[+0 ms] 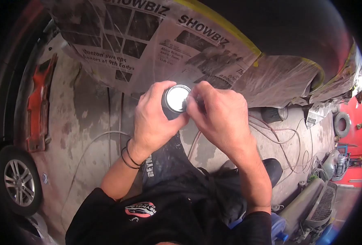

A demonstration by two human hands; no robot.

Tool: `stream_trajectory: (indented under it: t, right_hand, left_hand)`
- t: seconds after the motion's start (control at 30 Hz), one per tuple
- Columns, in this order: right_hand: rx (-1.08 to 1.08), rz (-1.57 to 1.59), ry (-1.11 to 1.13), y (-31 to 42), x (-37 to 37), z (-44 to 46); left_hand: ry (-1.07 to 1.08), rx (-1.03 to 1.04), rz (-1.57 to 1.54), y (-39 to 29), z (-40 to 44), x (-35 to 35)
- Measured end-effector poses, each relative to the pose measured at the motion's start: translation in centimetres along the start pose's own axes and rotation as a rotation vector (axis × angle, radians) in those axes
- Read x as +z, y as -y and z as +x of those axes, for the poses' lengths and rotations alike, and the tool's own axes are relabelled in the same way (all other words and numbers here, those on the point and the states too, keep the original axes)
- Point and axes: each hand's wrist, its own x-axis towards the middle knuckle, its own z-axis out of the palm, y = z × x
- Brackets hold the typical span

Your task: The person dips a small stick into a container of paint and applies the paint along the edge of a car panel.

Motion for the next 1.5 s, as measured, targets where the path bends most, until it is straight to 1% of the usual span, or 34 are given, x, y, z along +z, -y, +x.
stream_trajectory:
  t: [0.07,0.13,0.17,0.23,0.27,0.3,0.37,0.43,0.5,0.57,0.63,0.7,0.83,0.9,1.1,1.33,1.5]
  right_hand:
    - [0.002,-0.025,0.029,0.2,-0.5,-0.2]
    - [0.022,0.029,0.018,0.8,-1.4,-0.7]
    - [0.008,0.043,-0.021,1.2,-2.2,-0.5]
    - [-0.017,0.152,-0.146,1.0,-2.3,-1.1]
    - [0.025,0.265,-0.173,0.5,-1.9,-1.6]
    - [0.037,0.242,-0.199,1.2,-2.1,-1.8]
    - [-0.069,0.097,-0.134,0.8,-1.5,-1.7]
    - [-0.059,0.173,-0.223,1.0,-1.8,-0.9]
    - [-0.031,0.311,-0.352,2.2,-3.9,1.0]
    - [-0.086,0.507,-0.529,2.5,-5.2,3.6]
    - [-0.087,0.613,-0.638,4.2,-7.4,6.4]
    - [-0.126,0.62,-0.761,4.9,-8.8,9.4]
    - [-0.184,0.549,-0.933,6.6,-11.0,14.8]
    - [-0.17,0.524,-0.996,7.3,-11.8,16.8]
    - [-0.208,0.467,-1.024,8.5,-12.9,19.9]
    - [-0.179,0.332,-1.039,8.6,-12.7,20.3]
    - [-0.16,0.304,-1.042,8.4,-12.9,20.4]
  left_hand:
    - [0.003,-0.007,0.002,0.1,-0.1,0.0]
    - [0.014,-0.015,0.008,0.1,-0.6,-0.1]
    - [0.004,0.003,0.012,0.3,-0.6,-0.1]
    - [0.001,-0.027,0.001,1.4,-1.6,0.3]
    - [0.002,-0.029,-0.006,2.2,-2.2,0.7]
    - [-0.004,-0.043,-0.005,2.6,-3.0,0.9]
    - [0.017,-0.118,-0.012,3.6,-5.1,1.4]
    - [0.004,-0.115,-0.027,5.2,-7.7,2.4]
    - [0.023,-0.097,-0.01,6.7,-10.6,3.8]
    - [0.092,-0.152,-0.032,6.7,-13.0,4.7]
    - [0.132,-0.125,-0.063,7.2,-14.8,6.1]
    - [0.173,-0.103,-0.068,7.0,-15.9,6.9]
    - [0.214,-0.083,-0.033,7.0,-16.0,7.1]
    - [0.214,-0.087,-0.046,7.4,-16.1,7.4]
    - [0.229,-0.065,-0.056,7.3,-15.9,7.6]
    - [0.24,-0.065,-0.046,7.3,-15.8,7.3]
    - [0.24,-0.068,-0.048,7.4,-15.7,7.2]
